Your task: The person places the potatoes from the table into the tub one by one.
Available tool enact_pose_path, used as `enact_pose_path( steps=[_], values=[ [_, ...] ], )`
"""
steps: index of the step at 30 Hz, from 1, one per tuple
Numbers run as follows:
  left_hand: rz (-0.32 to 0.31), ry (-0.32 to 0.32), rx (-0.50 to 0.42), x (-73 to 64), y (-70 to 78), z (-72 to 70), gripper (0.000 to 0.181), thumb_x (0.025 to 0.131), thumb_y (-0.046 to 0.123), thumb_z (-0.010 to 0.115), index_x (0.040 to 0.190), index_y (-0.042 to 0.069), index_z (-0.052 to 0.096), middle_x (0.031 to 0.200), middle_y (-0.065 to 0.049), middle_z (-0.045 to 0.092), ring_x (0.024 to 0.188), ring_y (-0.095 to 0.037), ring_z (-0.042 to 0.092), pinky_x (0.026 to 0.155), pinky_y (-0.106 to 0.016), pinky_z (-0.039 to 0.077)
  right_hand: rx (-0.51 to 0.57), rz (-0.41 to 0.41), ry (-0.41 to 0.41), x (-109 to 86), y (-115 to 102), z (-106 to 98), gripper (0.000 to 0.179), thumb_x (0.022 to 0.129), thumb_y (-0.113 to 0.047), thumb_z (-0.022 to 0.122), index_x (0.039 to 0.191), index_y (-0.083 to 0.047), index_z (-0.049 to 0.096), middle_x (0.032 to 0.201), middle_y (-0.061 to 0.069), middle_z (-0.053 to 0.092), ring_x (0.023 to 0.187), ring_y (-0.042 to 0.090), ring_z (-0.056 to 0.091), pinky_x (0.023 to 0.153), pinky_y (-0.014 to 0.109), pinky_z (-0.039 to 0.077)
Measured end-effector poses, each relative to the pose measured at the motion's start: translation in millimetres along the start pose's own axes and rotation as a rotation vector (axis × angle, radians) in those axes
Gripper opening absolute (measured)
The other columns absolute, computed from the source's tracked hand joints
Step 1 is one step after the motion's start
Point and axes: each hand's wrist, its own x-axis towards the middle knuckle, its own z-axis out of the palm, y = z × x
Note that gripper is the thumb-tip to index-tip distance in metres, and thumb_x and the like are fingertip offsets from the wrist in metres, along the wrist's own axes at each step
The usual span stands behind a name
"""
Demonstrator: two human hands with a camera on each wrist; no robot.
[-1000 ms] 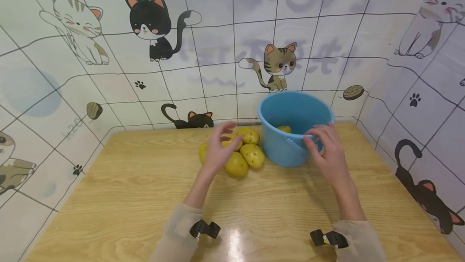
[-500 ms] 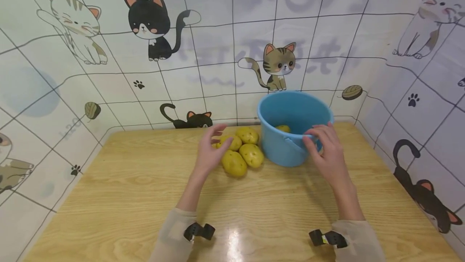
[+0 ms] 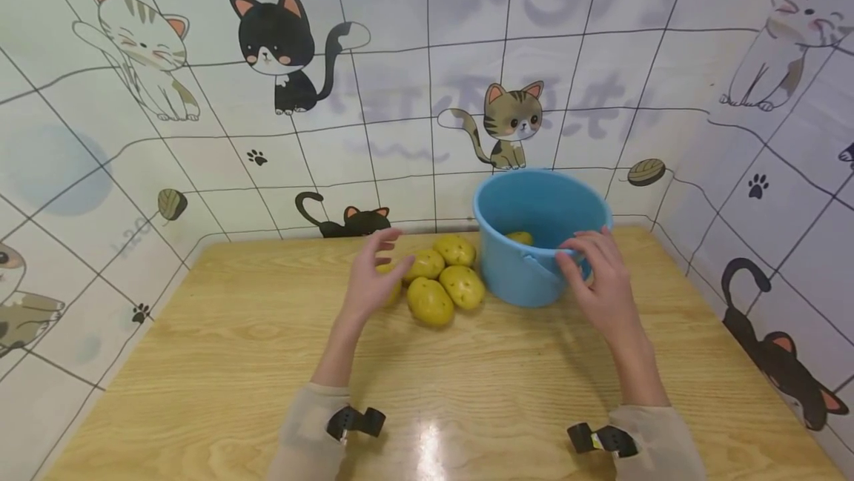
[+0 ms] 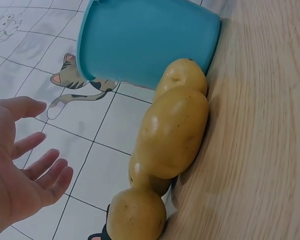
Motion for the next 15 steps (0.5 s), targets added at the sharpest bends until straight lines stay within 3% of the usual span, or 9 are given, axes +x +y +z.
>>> enact_pose_path(
  steps=[15],
  values=[
    [-0.059, 0.019, -0.01, 0.8, -17.0, -20.1, 0.05, 0.091, 0.018, 0.074, 0.136, 0.005, 0.056, 0.133, -0.016, 0.055, 0.119, -0.035, 0.052, 0.098, -0.057, 0.047, 0.002, 0.0, 0.001, -0.4, 0, 0, 0.037, 0.101, -0.031, 0.064, 0.099, 0.006, 0.068, 0.102, 0.02, 0.064, 0.113, 0.013, 0.053, 0.119, 0.057, 0.022]
  ],
)
